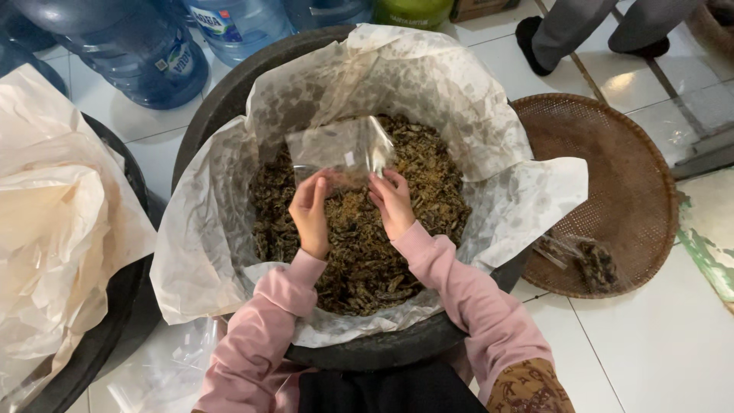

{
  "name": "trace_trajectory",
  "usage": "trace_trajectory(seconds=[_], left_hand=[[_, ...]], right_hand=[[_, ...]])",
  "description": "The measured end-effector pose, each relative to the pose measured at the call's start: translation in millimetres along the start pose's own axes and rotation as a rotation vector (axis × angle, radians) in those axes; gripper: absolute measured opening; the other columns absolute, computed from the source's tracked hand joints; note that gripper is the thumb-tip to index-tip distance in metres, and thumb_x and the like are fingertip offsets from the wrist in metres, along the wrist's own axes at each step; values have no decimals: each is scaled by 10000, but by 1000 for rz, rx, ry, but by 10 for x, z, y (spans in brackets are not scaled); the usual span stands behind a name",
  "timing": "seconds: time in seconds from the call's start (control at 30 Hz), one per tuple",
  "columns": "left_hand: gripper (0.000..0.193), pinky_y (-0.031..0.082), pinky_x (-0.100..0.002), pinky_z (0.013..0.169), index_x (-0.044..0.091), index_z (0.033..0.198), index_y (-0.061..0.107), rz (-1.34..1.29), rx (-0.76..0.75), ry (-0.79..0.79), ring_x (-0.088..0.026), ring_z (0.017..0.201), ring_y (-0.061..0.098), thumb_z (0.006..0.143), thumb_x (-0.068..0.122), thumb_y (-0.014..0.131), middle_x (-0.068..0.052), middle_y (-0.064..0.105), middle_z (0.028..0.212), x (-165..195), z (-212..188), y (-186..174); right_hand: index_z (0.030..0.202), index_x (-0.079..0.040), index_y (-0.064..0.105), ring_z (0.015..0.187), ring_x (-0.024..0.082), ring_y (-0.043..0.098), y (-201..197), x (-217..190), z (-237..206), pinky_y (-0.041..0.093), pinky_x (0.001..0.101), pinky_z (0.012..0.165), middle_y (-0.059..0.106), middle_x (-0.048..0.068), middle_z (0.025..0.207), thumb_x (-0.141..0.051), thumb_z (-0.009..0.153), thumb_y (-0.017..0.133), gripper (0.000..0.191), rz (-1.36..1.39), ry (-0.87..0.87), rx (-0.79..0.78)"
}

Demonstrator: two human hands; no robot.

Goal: The person sits at a large paper-lined basin filled with dried fish and fills small clear plastic bags by hand, pressing the fish in and arranging pieces. Filled bags are set on a woven tray beside the basin, and the person repeatedly scoops more fish from the basin to fill additional bags.

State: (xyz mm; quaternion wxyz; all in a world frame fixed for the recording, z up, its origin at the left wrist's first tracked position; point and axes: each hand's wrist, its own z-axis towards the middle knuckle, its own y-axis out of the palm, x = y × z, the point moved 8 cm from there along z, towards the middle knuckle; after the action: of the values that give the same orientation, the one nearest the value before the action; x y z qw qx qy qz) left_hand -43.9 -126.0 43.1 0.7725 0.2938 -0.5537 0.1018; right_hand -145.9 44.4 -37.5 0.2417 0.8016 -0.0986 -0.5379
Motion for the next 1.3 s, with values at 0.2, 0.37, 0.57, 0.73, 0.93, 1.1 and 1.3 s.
trace_trajectory(seconds=[0.2, 0.37, 0.57, 0.73, 0.93, 1.1, 1.3], left_hand=[[184, 503, -222, 728, 36, 1147, 728, 500, 93, 125, -108, 860, 704, 997, 142, 747, -61, 806, 988, 317, 117, -258], [132, 545, -259, 746, -1, 1020, 776, 595, -12, 203, -142, 855, 714, 946, 108, 792, -96, 794, 996, 303, 1, -202], [145, 586, -282, 820, -2, 1090, 762, 613, -95, 196, -161, 919, 774, 1005, 62, 663, -106, 804, 1020, 130, -16, -293], [204, 578, -295, 787, -8, 1146, 752, 635, -87, 127, -196, 865, 758, 1022, 25, 593, -127, 804, 999, 23, 29, -459], [265, 600, -314, 854, -6, 1183, 720, 625, -178, 279, -228, 987, 784, 966, -56, 577, -136, 785, 1078, 47, -7, -478], [253, 601, -342, 829, -1, 1171, 716, 641, -211, 300, -267, 967, 784, 964, -60, 584, -150, 781, 1072, 141, -75, -444], [231, 587, -365, 733, 10, 1162, 740, 751, -166, 189, -279, 839, 769, 976, -22, 608, -161, 778, 1034, 177, -57, -484]], right_hand=[[1495, -119, 358, 1426, 287, 343, 25, -598, -201, 384, 471, 1141, 317, 101, 1512, -501, 857, 773, 851, -491, -445, 173], [1443, -115, 500, 1472, 293, 431, 387, -737, -486, 357, 474, 1254, 467, 100, 1489, -423, 1027, 714, 560, -838, -827, 34], [1381, -88, 545, 1371, 292, 535, 672, -760, -787, 431, 455, 1193, 572, 89, 1422, -294, 1042, 688, 422, -854, -1012, -142], [1246, -116, 646, 1332, 286, 561, 850, -760, -985, 451, 455, 1164, 629, 44, 1348, -212, 1035, 711, 241, -1005, -1157, -159], [1301, -150, 681, 1255, 264, 552, 1095, -502, -1280, 439, 454, 1060, 612, 29, 1329, -184, 1010, 705, 294, -1375, -1457, -197], [1325, -108, 680, 1222, 264, 569, 1116, -531, -1309, 457, 449, 1030, 632, 42, 1299, -159, 1013, 728, 320, -1389, -1489, -97], [1211, -126, 727, 1128, 256, 604, 1009, -617, -1206, 486, 429, 971, 683, 24, 1167, -127, 932, 797, 288, -1309, -1374, -52]])
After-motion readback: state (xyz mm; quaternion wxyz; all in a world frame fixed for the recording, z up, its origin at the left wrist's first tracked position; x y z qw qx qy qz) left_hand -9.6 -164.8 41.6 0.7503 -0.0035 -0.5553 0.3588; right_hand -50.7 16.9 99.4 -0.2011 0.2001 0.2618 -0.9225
